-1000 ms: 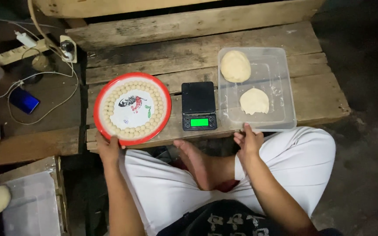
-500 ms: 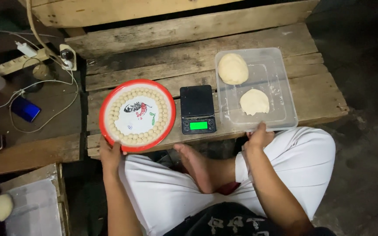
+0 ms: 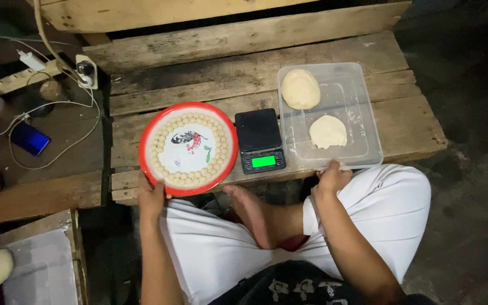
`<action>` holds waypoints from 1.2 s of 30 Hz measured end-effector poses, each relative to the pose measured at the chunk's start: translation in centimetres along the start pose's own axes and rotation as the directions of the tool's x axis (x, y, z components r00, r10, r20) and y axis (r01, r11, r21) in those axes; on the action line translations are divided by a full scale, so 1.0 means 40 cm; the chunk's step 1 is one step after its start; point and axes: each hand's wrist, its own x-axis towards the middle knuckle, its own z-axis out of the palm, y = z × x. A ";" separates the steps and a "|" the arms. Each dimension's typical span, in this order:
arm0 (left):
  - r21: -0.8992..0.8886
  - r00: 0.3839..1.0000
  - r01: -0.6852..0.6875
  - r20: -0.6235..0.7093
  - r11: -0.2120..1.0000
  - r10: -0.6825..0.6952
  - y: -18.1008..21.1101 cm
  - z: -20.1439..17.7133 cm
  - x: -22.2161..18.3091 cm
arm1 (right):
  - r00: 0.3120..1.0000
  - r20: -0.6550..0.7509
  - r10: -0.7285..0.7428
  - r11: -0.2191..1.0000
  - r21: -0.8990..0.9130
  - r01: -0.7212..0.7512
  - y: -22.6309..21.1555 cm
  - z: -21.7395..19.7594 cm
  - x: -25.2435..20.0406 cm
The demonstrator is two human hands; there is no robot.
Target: Weighing small portions of dough on a digital scale and rolling them into uniform balls.
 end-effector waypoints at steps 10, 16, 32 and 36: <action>-0.232 0.966 -0.065 -0.260 0.971 0.002 -0.148 0.082 0.019 | 1.000 0.001 0.015 1.000 -0.001 -0.015 0.011 -0.007 0.051; -0.125 0.923 -0.069 -0.384 0.990 0.015 -0.175 0.074 0.020 | 0.947 0.220 0.232 0.971 -0.103 -0.214 -0.079 -0.081 -0.100; -0.085 0.819 -0.463 0.342 0.883 0.462 0.268 0.279 -0.239 | 0.009 1.000 -0.005 -0.298 -0.010 0.955 -0.349 -0.116 0.049; 0.055 0.775 -0.599 0.292 0.799 0.561 0.257 0.380 -0.215 | 0.076 0.997 0.027 -0.256 -0.066 0.965 -0.379 -0.125 0.111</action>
